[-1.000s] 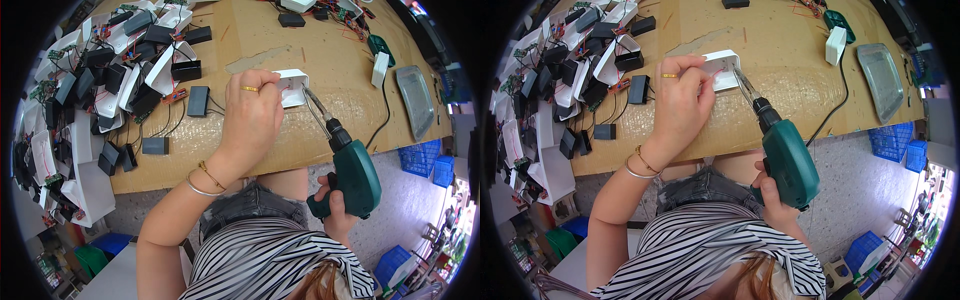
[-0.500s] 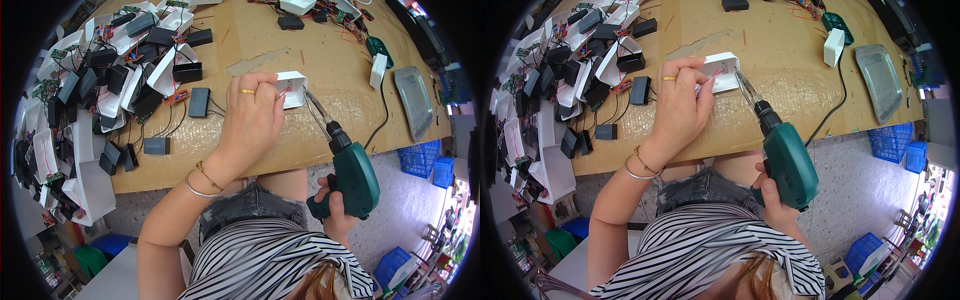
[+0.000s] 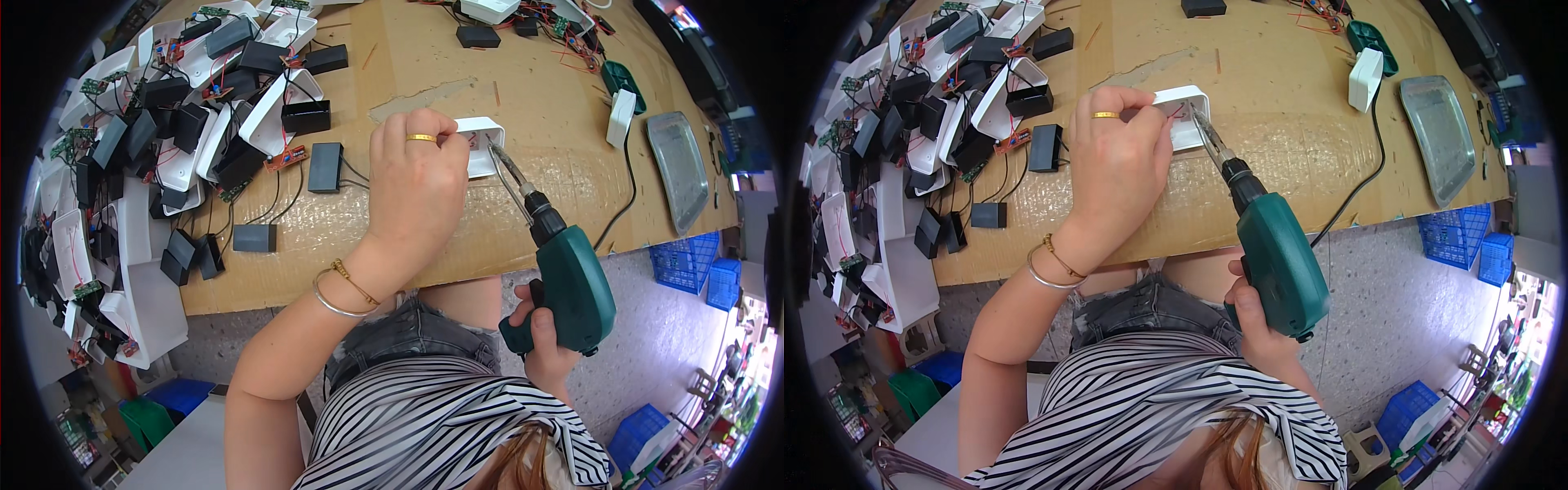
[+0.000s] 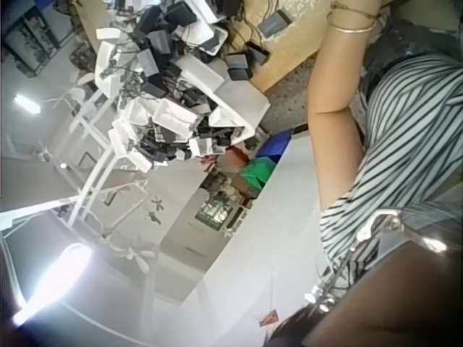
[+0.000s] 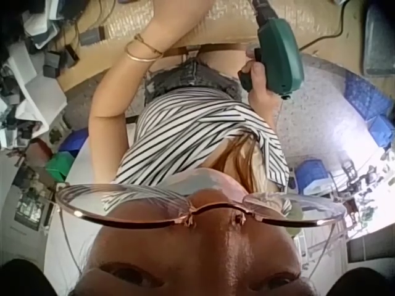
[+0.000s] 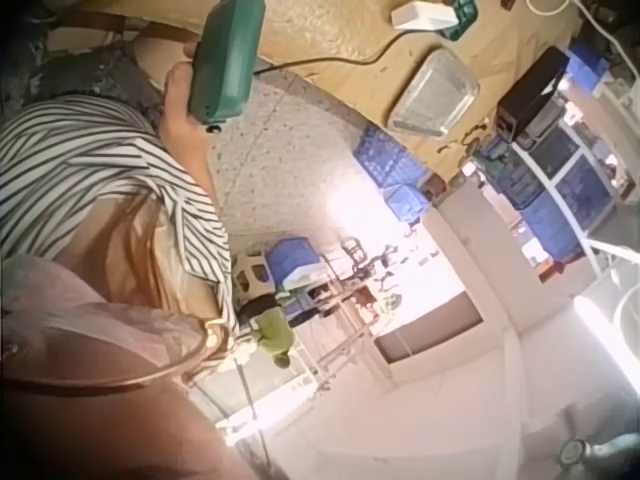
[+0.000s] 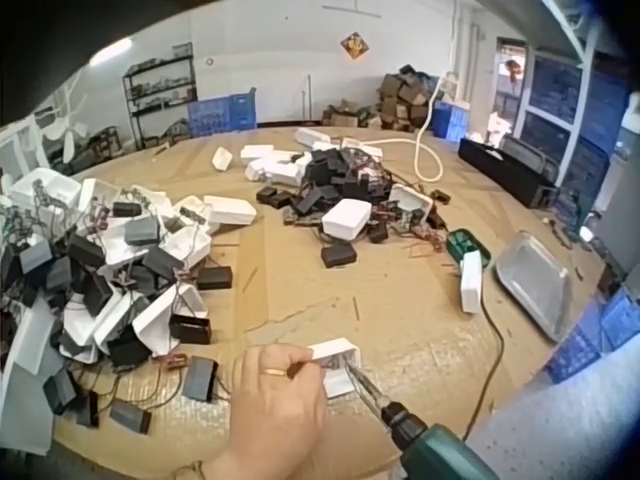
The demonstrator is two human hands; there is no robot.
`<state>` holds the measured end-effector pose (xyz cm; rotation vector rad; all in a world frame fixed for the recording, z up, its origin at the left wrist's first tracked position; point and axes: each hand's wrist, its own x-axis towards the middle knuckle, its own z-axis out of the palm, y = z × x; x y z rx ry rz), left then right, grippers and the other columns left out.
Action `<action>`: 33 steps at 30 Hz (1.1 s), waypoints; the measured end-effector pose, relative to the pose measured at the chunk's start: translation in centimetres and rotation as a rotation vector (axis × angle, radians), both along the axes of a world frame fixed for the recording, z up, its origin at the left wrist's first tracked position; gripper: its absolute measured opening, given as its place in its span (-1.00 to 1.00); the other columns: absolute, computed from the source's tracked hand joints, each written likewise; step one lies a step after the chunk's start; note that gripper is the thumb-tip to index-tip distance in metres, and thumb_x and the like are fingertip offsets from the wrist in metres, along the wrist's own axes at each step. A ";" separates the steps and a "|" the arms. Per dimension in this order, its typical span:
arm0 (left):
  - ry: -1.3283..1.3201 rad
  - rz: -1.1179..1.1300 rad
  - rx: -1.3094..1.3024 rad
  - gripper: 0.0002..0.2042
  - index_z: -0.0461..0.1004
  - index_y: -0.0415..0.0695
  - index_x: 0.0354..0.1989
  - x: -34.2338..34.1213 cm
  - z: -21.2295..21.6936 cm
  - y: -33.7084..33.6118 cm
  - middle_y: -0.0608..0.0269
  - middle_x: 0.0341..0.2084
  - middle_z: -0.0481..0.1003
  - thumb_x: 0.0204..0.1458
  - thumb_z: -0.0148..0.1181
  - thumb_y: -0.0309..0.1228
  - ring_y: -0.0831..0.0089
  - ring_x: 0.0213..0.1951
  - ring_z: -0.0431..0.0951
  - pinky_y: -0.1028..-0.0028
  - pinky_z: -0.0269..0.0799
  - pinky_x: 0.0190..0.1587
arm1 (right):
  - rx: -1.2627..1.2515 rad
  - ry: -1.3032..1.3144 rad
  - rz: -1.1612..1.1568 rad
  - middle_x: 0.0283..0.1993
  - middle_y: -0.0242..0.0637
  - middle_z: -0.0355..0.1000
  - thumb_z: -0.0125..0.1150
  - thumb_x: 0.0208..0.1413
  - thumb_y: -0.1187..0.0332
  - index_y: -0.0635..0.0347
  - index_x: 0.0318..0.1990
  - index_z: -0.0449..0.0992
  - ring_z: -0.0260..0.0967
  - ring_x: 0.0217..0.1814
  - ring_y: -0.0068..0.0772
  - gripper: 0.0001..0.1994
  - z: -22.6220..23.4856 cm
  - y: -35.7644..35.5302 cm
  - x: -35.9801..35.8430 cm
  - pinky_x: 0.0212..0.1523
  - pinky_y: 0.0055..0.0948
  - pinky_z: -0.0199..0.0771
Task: Manually assembling electronic components into small plastic boxes using a soldering iron.
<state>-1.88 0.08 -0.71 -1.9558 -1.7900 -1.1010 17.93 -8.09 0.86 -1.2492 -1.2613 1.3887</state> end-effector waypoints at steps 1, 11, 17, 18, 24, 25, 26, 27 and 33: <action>0.001 0.001 -0.001 -0.97 0.41 -0.25 -0.60 -0.1 0.0 0.0 0.19 -0.40 0.32 -0.26 0.10 -0.56 0.24 -0.30 0.30 0.31 0.23 -0.21 | -0.001 -0.010 0.007 -0.22 -0.06 0.42 0.10 0.08 0.29 0.40 0.12 0.19 0.34 -0.42 -0.49 -0.50 0.1 0.0 -0.1 -0.30 -0.48 0.34; 0.024 -0.004 0.020 -0.97 0.41 -0.23 -0.63 -0.2 0.0 0.2 0.21 -0.43 0.32 -0.30 0.09 -0.55 0.27 -0.34 0.29 0.34 0.22 -0.25 | -0.007 -0.035 0.041 -0.22 -0.06 0.42 0.07 0.09 0.33 0.41 0.11 0.20 0.35 -0.40 -0.49 -0.53 -0.2 0.5 -0.2 -0.26 -0.44 0.35; 0.025 -0.007 0.022 -0.97 0.42 -0.23 -0.63 -0.2 0.1 0.1 0.22 -0.44 0.32 -0.30 0.09 -0.54 0.27 -0.34 0.29 0.34 0.22 -0.26 | 0.028 -0.067 0.074 -0.22 -0.08 0.42 0.08 0.09 0.32 0.40 0.10 0.21 0.35 -0.40 -0.49 -0.54 -0.4 0.8 -0.2 -0.27 -0.44 0.35; 0.026 -0.009 0.014 -0.97 0.42 -0.23 -0.63 -0.2 0.1 0.1 0.22 -0.44 0.33 -0.29 0.10 -0.54 0.27 -0.34 0.29 0.34 0.23 -0.26 | 0.031 -0.082 0.073 -0.23 -0.08 0.42 0.08 0.09 0.32 0.41 0.10 0.21 0.35 -0.40 -0.50 -0.53 -0.5 0.9 -0.1 -0.28 -0.44 0.35; 0.020 -0.013 0.017 -0.96 0.44 -0.23 -0.61 -0.2 0.2 0.1 0.22 -0.44 0.33 -0.28 0.11 -0.54 0.27 -0.33 0.30 0.33 0.23 -0.25 | 0.017 -0.093 0.048 -0.23 -0.10 0.42 0.08 0.09 0.34 0.41 0.06 0.26 0.36 -0.39 -0.50 -0.58 -0.5 0.8 -0.2 -0.29 -0.46 0.36; 0.020 -0.013 0.017 -0.96 0.44 -0.23 -0.61 -0.2 0.2 0.1 0.22 -0.44 0.33 -0.28 0.11 -0.54 0.27 -0.33 0.30 0.33 0.23 -0.25 | 0.006 -0.121 0.039 -0.23 -0.11 0.42 0.07 0.09 0.36 0.41 0.04 0.28 0.36 -0.40 -0.50 -0.60 -0.4 0.8 -0.2 -0.30 -0.47 0.35; 0.021 -0.012 0.016 -0.97 0.44 -0.23 -0.61 -0.2 0.1 0.1 0.22 -0.44 0.33 -0.29 0.11 -0.54 0.27 -0.33 0.30 0.33 0.23 -0.25 | 0.006 -0.121 0.039 -0.23 -0.11 0.42 0.07 0.09 0.36 0.41 0.04 0.28 0.36 -0.40 -0.50 -0.60 -0.3 0.9 -0.2 -0.30 -0.47 0.35; 0.022 -0.011 0.015 -0.97 0.44 -0.23 -0.62 -0.2 0.1 0.1 0.22 -0.44 0.33 -0.29 0.11 -0.54 0.27 -0.33 0.30 0.33 0.23 -0.25 | -0.003 -0.117 0.054 -0.24 -0.13 0.42 0.06 0.09 0.37 0.41 0.04 0.28 0.36 -0.40 -0.50 -0.62 -0.3 1.0 -0.1 -0.30 -0.47 0.35; 0.024 -0.006 0.007 -0.97 0.44 -0.22 -0.62 -0.3 0.1 0.0 0.23 -0.44 0.33 -0.30 0.10 -0.55 0.27 -0.33 0.30 0.34 0.23 -0.25 | 0.019 -0.104 0.043 -0.30 -0.18 0.41 0.07 0.09 0.39 0.41 -0.01 0.31 0.36 -0.41 -0.51 -0.66 0.2 1.3 -0.5 -0.30 -0.49 0.35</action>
